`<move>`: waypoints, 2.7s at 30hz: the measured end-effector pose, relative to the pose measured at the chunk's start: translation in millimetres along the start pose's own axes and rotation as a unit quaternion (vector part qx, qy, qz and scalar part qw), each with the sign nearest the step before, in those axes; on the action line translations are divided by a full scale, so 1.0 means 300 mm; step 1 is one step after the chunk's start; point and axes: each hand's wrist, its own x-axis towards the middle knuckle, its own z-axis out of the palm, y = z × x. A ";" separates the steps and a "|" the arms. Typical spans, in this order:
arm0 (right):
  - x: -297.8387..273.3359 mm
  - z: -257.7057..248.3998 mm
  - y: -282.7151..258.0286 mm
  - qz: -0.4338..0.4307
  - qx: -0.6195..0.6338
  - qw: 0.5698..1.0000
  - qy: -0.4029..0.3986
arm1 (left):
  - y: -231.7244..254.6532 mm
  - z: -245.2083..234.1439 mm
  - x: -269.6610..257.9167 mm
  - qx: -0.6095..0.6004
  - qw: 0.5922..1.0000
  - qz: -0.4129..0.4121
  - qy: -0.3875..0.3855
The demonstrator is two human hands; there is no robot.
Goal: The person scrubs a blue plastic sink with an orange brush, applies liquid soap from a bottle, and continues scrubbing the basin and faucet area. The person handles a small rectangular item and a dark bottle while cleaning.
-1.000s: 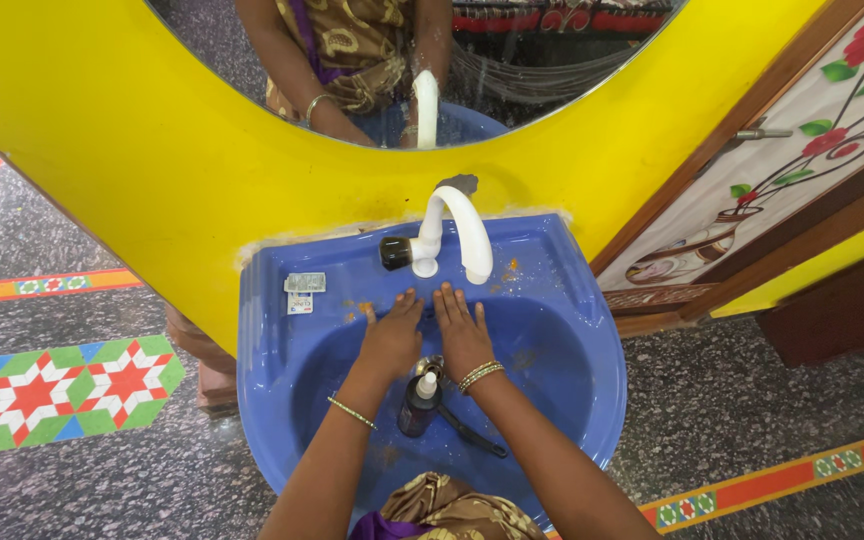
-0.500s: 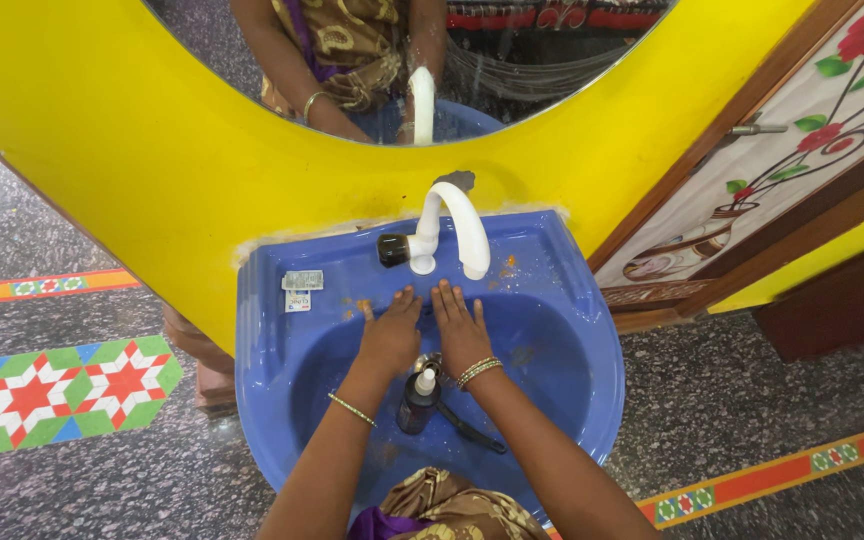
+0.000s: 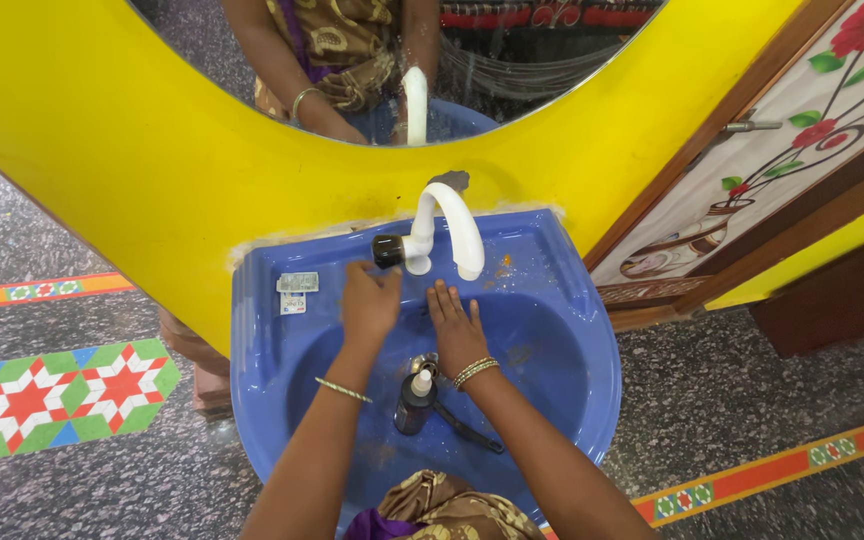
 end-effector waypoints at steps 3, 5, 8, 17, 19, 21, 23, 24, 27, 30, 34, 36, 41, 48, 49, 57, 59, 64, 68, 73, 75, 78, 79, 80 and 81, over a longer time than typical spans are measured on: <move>0.001 0.003 -0.002 0.006 0.003 1.000 0.000 | 0.047 -0.018 0.073 0.001 0.999 0.025 0.043; 0.000 -0.006 -0.006 0.010 0.000 1.000 -0.011 | 0.079 -0.009 0.104 -0.136 0.987 -0.076 -0.025; -0.003 -0.019 -0.009 0.014 0.000 0.999 -0.032 | 0.114 0.003 0.142 -0.184 0.971 -0.129 -0.081; -0.004 -0.016 -0.004 0.007 0.014 1.000 -0.020 | 0.098 0.076 0.212 -0.202 0.966 -0.153 -0.059; -0.004 -0.017 -0.005 0.005 0.014 1.000 -0.014 | 0.087 0.080 0.219 -0.158 0.978 -0.128 -0.054; -0.008 -0.019 -0.006 0.006 0.018 1.000 -0.010 | 0.073 0.079 0.223 -0.066 0.992 -0.099 -0.048; -0.005 -0.023 -0.002 0.007 0.031 0.999 -0.025 | 0.054 0.092 0.232 -0.077 0.991 -0.097 -0.043; -0.006 -0.023 0.000 0.007 0.038 0.999 -0.032 | 0.037 0.101 0.237 -0.082 0.991 -0.096 -0.041; -0.002 -0.021 0.007 -0.009 0.018 1.000 -0.010 | -0.021 0.135 0.259 0.000 0.999 0.019 0.042; -0.003 -0.033 0.009 -0.006 0.033 0.999 -0.026 | -0.052 0.148 0.261 -0.017 0.999 0.027 0.033; -0.003 -0.046 0.009 -0.003 0.046 0.998 -0.033 | -0.068 0.134 0.242 -0.053 0.995 0.082 0.029; 0.004 -0.034 0.017 0.006 0.076 0.996 -0.050 | -0.069 0.119 0.233 -0.058 0.991 0.121 0.030; 0.060 0.044 0.061 0.080 0.456 0.881 0.097 | -0.018 0.076 0.206 -0.074 0.983 0.165 0.005; 0.162 -0.009 0.084 0.273 0.885 0.377 0.028 | 0.055 0.024 0.192 0.049 0.983 0.176 -0.006; 0.172 -0.021 0.081 0.268 0.894 0.357 0.028 | 0.061 0.029 0.196 0.055 0.985 0.166 -0.005; 0.176 -0.051 0.035 0.230 0.930 0.286 0.016 | -0.088 0.155 0.348 0.152 0.971 0.181 0.049; 0.176 -0.062 0.036 0.217 0.934 0.283 0.017 | -0.146 0.180 0.393 0.291 0.916 0.275 0.037; 0.188 -0.107 0.037 0.213 0.942 0.259 0.019 | -0.125 0.177 0.452 0.418 0.870 0.253 -0.069; 0.181 -0.138 0.032 0.208 0.944 0.256 0.023 | -0.056 0.109 0.438 0.433 0.854 0.249 -0.146; 0.178 -0.139 0.037 0.191 0.955 0.228 0.006 | 0.001 0.096 0.368 0.295 0.943 0.135 -0.076; 0.178 -0.132 0.041 0.197 0.957 0.213 -0.001 | 0.010 0.085 0.293 0.095 0.989 0.108 0.038; 0.169 -0.112 0.049 0.189 0.963 0.190 -0.017 | 0.024 0.025 0.227 0.071 0.988 0.136 -0.009; 0.164 -0.101 0.052 0.198 0.962 0.187 -0.019 | 0.028 0.023 0.218 0.066 0.988 0.140 -0.006; 0.161 -0.091 0.055 0.206 0.961 0.184 -0.021 | 0.028 0.024 0.217 0.061 0.988 0.145 -0.003; 0.160 -0.080 0.057 0.214 0.960 0.182 -0.024 | 0.023 0.028 0.220 0.055 0.987 0.149 0.000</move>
